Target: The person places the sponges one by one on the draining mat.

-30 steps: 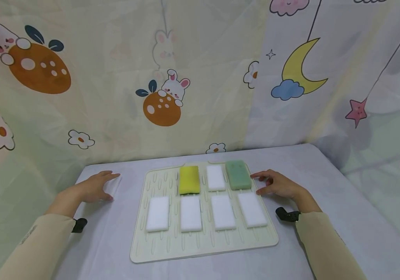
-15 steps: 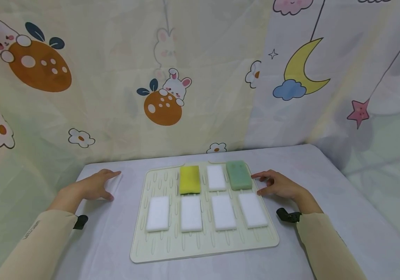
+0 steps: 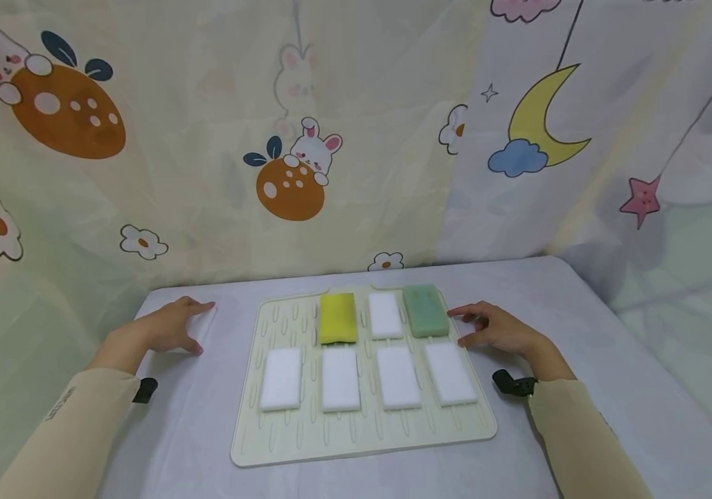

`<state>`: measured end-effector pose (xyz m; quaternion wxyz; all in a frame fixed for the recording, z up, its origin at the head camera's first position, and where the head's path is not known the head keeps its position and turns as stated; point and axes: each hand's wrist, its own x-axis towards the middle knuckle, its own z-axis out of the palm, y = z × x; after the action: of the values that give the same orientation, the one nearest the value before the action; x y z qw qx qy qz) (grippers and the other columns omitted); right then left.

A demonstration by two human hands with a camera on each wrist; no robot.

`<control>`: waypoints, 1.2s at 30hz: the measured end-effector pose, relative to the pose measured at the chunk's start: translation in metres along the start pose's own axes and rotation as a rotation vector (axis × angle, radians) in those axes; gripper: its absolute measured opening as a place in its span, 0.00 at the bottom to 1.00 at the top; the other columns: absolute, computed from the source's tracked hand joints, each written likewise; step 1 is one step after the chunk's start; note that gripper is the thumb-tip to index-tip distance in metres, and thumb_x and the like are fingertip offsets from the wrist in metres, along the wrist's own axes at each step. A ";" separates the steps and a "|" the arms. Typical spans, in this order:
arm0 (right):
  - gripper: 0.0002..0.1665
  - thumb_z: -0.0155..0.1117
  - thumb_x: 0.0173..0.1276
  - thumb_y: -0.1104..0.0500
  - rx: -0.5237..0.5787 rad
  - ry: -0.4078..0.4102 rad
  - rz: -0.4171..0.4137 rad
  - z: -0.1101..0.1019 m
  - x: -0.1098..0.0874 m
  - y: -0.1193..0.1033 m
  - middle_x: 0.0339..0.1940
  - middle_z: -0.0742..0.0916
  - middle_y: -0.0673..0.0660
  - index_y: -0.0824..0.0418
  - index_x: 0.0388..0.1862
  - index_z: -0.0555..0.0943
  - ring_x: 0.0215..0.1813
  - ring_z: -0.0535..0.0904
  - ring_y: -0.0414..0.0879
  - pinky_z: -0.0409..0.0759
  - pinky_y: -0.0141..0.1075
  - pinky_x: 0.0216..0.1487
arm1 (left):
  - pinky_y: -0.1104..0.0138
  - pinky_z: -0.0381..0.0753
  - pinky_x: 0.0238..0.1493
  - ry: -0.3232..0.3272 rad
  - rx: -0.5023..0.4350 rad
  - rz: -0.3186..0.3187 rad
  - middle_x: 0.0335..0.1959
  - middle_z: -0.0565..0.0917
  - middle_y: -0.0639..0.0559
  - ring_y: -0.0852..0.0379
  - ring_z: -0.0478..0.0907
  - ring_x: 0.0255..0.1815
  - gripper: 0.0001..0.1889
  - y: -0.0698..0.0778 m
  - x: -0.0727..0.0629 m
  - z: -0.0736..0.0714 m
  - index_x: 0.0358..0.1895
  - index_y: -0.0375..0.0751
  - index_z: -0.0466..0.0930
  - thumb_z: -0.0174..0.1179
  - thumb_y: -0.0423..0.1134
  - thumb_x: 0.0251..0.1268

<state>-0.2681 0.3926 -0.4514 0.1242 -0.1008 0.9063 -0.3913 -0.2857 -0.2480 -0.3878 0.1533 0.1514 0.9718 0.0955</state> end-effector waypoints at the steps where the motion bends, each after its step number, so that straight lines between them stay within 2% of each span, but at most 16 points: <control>1: 0.42 0.83 0.56 0.49 0.000 0.000 -0.002 0.000 0.000 -0.001 0.62 0.78 0.63 0.54 0.70 0.80 0.46 0.69 0.50 0.68 0.40 0.48 | 0.32 0.67 0.67 0.002 0.001 -0.005 0.71 0.66 0.25 0.25 0.65 0.71 0.54 0.001 0.000 -0.001 0.80 0.34 0.60 0.81 0.44 0.50; 8: 0.42 0.83 0.56 0.49 0.009 -0.001 -0.006 -0.002 -0.001 -0.005 0.62 0.78 0.63 0.53 0.70 0.79 0.45 0.69 0.50 0.68 0.40 0.47 | 0.32 0.69 0.65 0.015 0.020 0.013 0.69 0.69 0.25 0.24 0.66 0.69 0.54 0.001 -0.001 -0.003 0.78 0.33 0.63 0.82 0.45 0.48; 21: 0.42 0.83 0.56 0.49 -0.002 -0.002 -0.013 -0.001 0.001 -0.001 0.61 0.78 0.63 0.53 0.70 0.80 0.45 0.68 0.50 0.68 0.40 0.47 | 0.35 0.69 0.67 -0.007 -0.051 0.003 0.69 0.66 0.27 0.27 0.68 0.69 0.55 -0.006 0.001 0.000 0.79 0.33 0.61 0.82 0.46 0.49; 36: 0.43 0.83 0.56 0.48 0.007 -0.005 -0.001 -0.001 0.001 0.000 0.61 0.78 0.63 0.54 0.70 0.80 0.46 0.68 0.50 0.68 0.40 0.48 | 0.35 0.70 0.67 0.018 -0.052 0.019 0.69 0.67 0.28 0.28 0.68 0.69 0.54 -0.011 0.005 -0.001 0.78 0.35 0.65 0.83 0.46 0.46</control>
<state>-0.2694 0.3933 -0.4510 0.1265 -0.1018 0.9045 -0.3945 -0.2937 -0.2570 -0.3904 0.1477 0.1555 0.9689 0.1237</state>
